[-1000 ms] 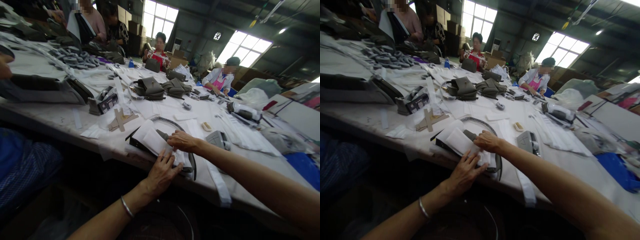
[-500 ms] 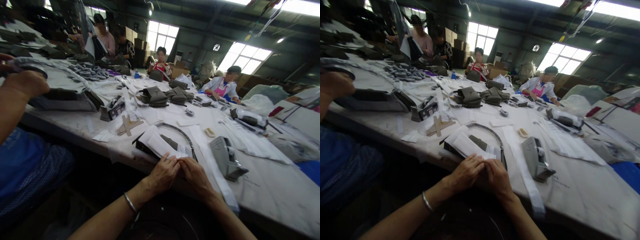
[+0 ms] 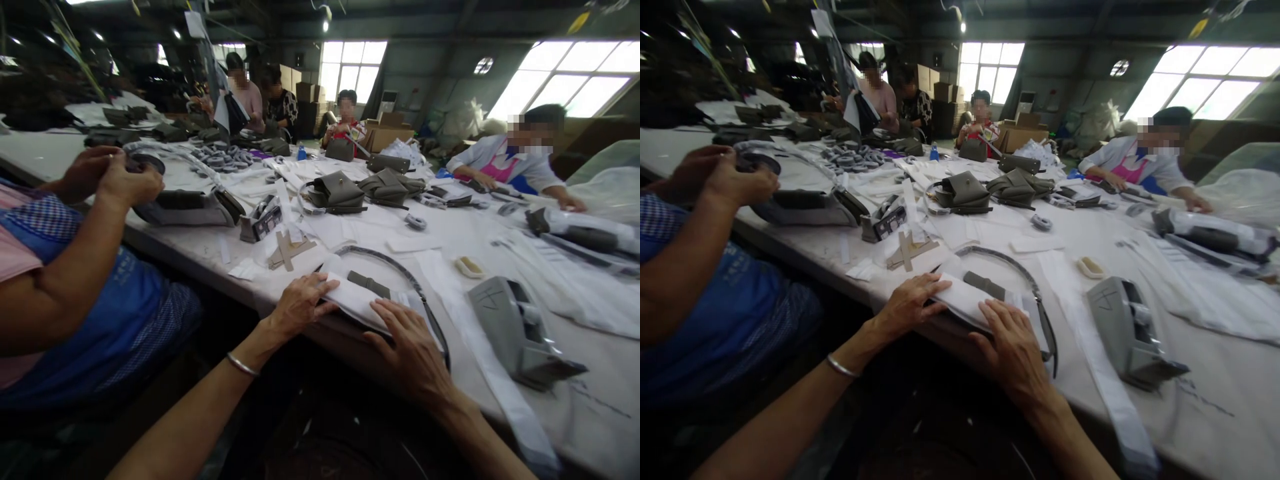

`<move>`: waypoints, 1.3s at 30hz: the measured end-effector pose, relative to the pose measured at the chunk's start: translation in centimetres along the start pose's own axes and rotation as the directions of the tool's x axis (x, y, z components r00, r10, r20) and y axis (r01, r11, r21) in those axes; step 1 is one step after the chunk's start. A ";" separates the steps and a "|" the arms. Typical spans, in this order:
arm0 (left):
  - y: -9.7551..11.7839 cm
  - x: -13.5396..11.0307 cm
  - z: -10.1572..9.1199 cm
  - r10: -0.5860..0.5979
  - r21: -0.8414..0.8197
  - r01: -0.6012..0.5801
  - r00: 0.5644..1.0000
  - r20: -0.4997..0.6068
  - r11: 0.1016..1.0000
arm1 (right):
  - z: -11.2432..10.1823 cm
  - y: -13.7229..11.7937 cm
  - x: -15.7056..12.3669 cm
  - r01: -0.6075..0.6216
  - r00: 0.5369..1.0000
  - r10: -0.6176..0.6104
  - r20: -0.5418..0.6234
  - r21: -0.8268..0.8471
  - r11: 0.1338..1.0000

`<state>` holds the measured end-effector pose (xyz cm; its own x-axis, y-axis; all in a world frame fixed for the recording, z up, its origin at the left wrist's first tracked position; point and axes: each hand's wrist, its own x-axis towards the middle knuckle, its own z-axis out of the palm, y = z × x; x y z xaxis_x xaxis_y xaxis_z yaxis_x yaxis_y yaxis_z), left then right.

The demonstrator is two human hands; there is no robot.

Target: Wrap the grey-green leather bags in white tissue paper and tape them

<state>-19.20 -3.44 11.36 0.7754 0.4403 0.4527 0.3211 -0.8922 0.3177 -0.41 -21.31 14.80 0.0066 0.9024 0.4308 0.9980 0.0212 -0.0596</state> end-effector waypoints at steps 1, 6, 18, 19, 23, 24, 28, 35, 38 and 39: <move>1.2 -0.4 -0.1 -0.007 0.012 0.007 1.000 0.007 1.000 | 0.5 -0.4 0.5 0.036 0.999 -0.036 0.015 -0.001 0.999; 5.0 -2.9 -1.1 0.009 0.097 -0.016 0.997 0.076 0.995 | 3.4 -1.1 0.6 0.187 0.979 -0.192 0.076 0.059 0.981; 1.8 -3.0 1.5 0.220 -0.048 -0.223 0.974 -0.060 0.974 | 4.5 -0.8 1.2 0.161 0.984 -0.165 0.072 0.061 0.985; 1.7 -3.2 1.4 0.216 -0.047 -0.216 0.976 -0.017 0.975 | 4.6 -0.7 1.2 0.159 0.983 -0.164 0.078 0.062 0.985; 1.3 -3.8 1.3 0.223 -0.031 -0.221 0.971 0.090 0.975 | 4.7 -0.7 0.9 0.151 0.983 -0.156 0.094 0.055 0.987; 1.3 -3.8 1.4 0.222 -0.025 -0.221 0.971 0.084 0.975 | 4.7 -0.7 0.9 0.150 0.983 -0.155 0.097 0.053 0.987; 1.1 -3.4 2.5 0.197 -0.037 -0.197 0.980 -0.008 0.980 | 4.8 -0.8 0.9 0.143 0.982 -0.148 0.113 0.053 0.988; 1.2 -3.1 3.4 0.112 -0.114 -0.115 0.993 -0.035 0.987 | 3.9 -0.8 1.4 0.137 0.970 -0.155 0.187 0.107 0.985; 1.3 -3.3 3.5 0.101 -0.124 -0.109 0.993 -0.065 0.986 | 3.3 -0.7 1.6 0.149 0.957 -0.175 0.232 0.127 0.981; 1.4 -3.3 3.5 0.100 -0.121 -0.110 0.992 -0.082 0.987 | 3.2 -0.7 1.7 0.156 0.954 -0.184 0.235 0.129 0.979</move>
<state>-19.41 -6.52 7.33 0.7563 0.3555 0.5492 0.1661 -0.9163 0.3644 -1.31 -18.44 12.68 -0.1917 0.9587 0.2102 0.9701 0.2175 -0.1075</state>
